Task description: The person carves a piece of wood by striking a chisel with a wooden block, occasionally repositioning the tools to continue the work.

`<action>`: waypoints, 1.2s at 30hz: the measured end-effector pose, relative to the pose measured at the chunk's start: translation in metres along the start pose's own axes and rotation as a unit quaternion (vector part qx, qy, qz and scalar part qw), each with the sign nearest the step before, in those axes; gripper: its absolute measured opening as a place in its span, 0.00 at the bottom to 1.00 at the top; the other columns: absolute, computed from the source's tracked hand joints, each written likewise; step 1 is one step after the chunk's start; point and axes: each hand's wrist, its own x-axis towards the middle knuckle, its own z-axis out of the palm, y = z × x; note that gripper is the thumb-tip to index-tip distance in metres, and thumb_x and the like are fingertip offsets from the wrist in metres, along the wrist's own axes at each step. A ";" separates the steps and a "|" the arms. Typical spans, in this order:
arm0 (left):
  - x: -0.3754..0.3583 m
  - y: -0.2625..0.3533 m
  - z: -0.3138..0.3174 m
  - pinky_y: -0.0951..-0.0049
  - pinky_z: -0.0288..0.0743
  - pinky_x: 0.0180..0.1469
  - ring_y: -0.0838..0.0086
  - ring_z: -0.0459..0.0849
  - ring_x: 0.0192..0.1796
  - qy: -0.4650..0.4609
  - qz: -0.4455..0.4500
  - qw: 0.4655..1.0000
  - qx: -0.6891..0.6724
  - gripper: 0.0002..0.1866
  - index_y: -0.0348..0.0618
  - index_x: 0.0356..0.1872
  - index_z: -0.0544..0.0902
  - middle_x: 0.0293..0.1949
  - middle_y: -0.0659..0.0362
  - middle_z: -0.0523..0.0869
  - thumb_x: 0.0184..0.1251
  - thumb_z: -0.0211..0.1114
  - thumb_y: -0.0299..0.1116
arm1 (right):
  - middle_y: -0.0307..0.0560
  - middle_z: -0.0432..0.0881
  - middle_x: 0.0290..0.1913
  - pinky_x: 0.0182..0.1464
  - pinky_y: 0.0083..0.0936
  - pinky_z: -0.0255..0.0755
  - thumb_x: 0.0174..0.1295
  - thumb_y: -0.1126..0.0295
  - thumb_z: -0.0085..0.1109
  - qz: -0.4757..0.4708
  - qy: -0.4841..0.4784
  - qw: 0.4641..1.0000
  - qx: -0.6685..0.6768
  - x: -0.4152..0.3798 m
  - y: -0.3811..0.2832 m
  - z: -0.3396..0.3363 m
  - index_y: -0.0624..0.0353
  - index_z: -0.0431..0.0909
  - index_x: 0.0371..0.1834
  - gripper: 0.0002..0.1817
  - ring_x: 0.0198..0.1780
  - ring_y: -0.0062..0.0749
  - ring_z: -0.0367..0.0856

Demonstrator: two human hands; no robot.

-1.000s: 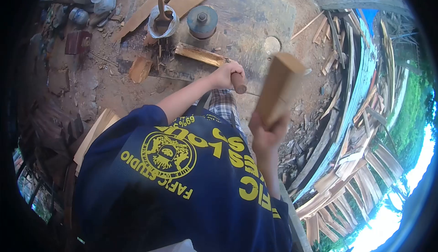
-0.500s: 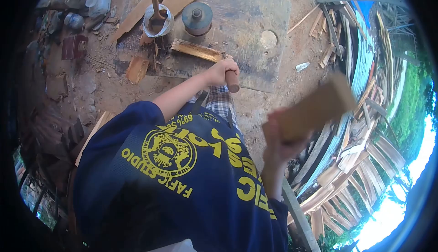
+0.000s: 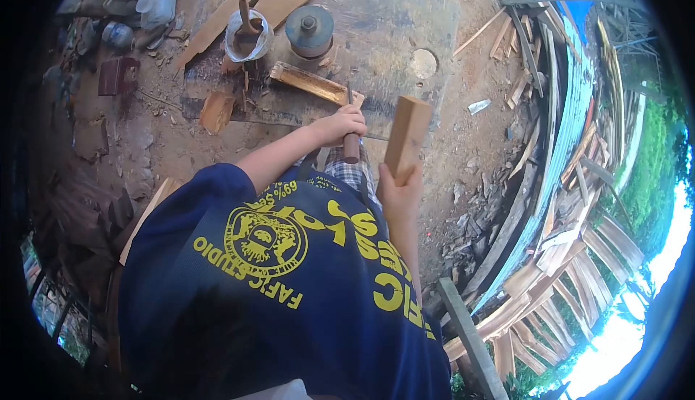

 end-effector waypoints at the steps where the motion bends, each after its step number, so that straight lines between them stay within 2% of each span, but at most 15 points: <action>1: 0.005 0.004 -0.002 0.56 0.63 0.66 0.62 0.76 0.57 0.012 0.004 1.000 -0.013 0.13 0.54 0.34 0.80 0.41 0.63 0.82 0.45 0.70 0.27 | 0.58 0.83 0.42 0.46 0.34 0.76 0.58 0.65 0.71 -0.025 0.050 0.998 -0.003 0.001 0.004 -0.005 0.66 0.71 0.55 0.27 0.44 0.37 0.84; 4: 0.019 0.029 -0.021 0.57 0.64 0.64 0.61 0.76 0.54 0.022 -0.014 0.999 -0.043 0.13 0.51 0.32 0.80 0.40 0.62 0.81 0.44 0.70 0.25 | 0.55 0.82 0.46 0.48 0.32 0.75 0.58 0.65 0.72 0.005 0.046 0.996 0.078 0.000 0.002 -0.015 0.68 0.71 0.56 0.28 0.46 0.36 0.82; 5: 0.022 0.035 -0.024 0.57 0.64 0.63 0.60 0.76 0.53 0.023 -0.035 0.997 -0.061 0.13 0.49 0.32 0.79 0.39 0.62 0.81 0.44 0.70 0.23 | 0.56 0.82 0.45 0.49 0.34 0.75 0.56 0.62 0.73 0.014 0.044 0.997 0.067 0.001 0.007 -0.017 0.66 0.71 0.56 0.30 0.46 0.41 0.83; 6: 0.023 0.036 -0.025 0.57 0.64 0.63 0.60 0.76 0.53 0.022 -0.036 0.997 -0.059 0.13 0.49 0.32 0.79 0.39 0.62 0.81 0.44 0.70 0.23 | 0.56 0.82 0.45 0.49 0.34 0.75 0.56 0.62 0.73 0.014 0.043 0.997 0.069 0.002 0.016 -0.017 0.66 0.71 0.56 0.30 0.46 0.41 0.83; 8: 0.026 0.038 -0.028 0.58 0.64 0.62 0.59 0.76 0.53 0.022 -0.080 0.993 -0.086 0.14 0.48 0.32 0.79 0.37 0.61 0.81 0.42 0.70 0.22 | 0.57 0.83 0.47 0.51 0.37 0.75 0.56 0.57 0.73 0.006 0.053 0.998 -0.026 0.005 0.029 -0.017 0.65 0.72 0.57 0.31 0.47 0.46 0.83; 12: 0.026 0.040 -0.037 0.58 0.64 0.61 0.58 0.75 0.52 0.015 -0.121 0.988 -0.091 0.15 0.48 0.31 0.79 0.36 0.60 0.81 0.40 0.69 0.21 | 0.58 0.83 0.47 0.52 0.39 0.74 0.55 0.54 0.72 0.020 0.024 0.999 -0.041 0.005 0.029 -0.018 0.64 0.73 0.58 0.33 0.48 0.49 0.83; 18: 0.028 0.040 -0.041 0.61 0.69 0.54 0.58 0.77 0.47 0.058 -0.130 0.984 -0.105 0.14 0.46 0.31 0.78 0.34 0.58 0.81 0.40 0.69 0.21 | 0.57 0.83 0.45 0.51 0.37 0.75 0.55 0.57 0.73 0.017 -0.002 1.000 0.010 0.009 0.028 -0.019 0.65 0.73 0.57 0.32 0.47 0.45 0.83; 20: 0.029 0.042 -0.043 0.63 0.70 0.52 0.58 0.78 0.45 0.083 -0.134 0.983 -0.096 0.13 0.45 0.31 0.79 0.34 0.58 0.82 0.42 0.69 0.22 | 0.54 0.83 0.43 0.49 0.34 0.75 0.56 0.60 0.72 0.007 0.002 1.000 -0.007 0.010 0.026 -0.021 0.66 0.73 0.56 0.29 0.44 0.40 0.82; 24: 0.031 0.042 -0.042 0.63 0.70 0.52 0.58 0.78 0.46 0.099 -0.132 0.981 -0.098 0.13 0.46 0.31 0.79 0.34 0.58 0.82 0.42 0.70 0.23 | 0.51 0.82 0.42 0.46 0.31 0.75 0.57 0.63 0.72 0.023 -0.013 0.999 0.019 0.013 0.020 -0.024 0.66 0.74 0.54 0.26 0.43 0.34 0.82; 26: 0.032 0.040 -0.038 0.63 0.70 0.53 0.58 0.78 0.46 0.101 -0.161 0.975 -0.116 0.12 0.46 0.32 0.80 0.34 0.58 0.82 0.43 0.70 0.23 | 0.49 0.82 0.42 0.45 0.29 0.75 0.57 0.65 0.72 0.013 -0.008 1.000 0.012 0.015 0.021 -0.024 0.66 0.74 0.54 0.25 0.42 0.31 0.81; 30: 0.036 0.041 -0.040 0.63 0.71 0.51 0.58 0.78 0.46 0.093 -0.178 0.973 -0.113 0.12 0.45 0.32 0.80 0.35 0.57 0.82 0.44 0.70 0.23 | 0.49 0.82 0.42 0.45 0.30 0.75 0.57 0.64 0.72 0.009 -0.014 1.000 0.022 0.016 0.025 -0.023 0.66 0.74 0.54 0.26 0.42 0.32 0.81; 32: 0.039 0.048 -0.047 0.60 0.76 0.49 0.51 0.81 0.47 0.086 -0.207 0.967 -0.120 0.13 0.45 0.33 0.84 0.36 0.49 0.84 0.42 0.68 0.19 | 0.50 0.82 0.42 0.46 0.30 0.75 0.57 0.64 0.72 0.019 -0.015 0.999 0.035 0.015 0.025 -0.024 0.66 0.73 0.55 0.27 0.43 0.32 0.81; 36: 0.042 0.048 -0.045 0.60 0.77 0.45 0.50 0.82 0.44 0.109 -0.209 0.965 -0.115 0.13 0.44 0.32 0.84 0.35 0.48 0.84 0.41 0.67 0.18 | 0.50 0.82 0.43 0.47 0.30 0.74 0.57 0.63 0.72 0.024 -0.018 0.999 0.033 0.014 0.030 -0.026 0.66 0.73 0.55 0.27 0.43 0.33 0.81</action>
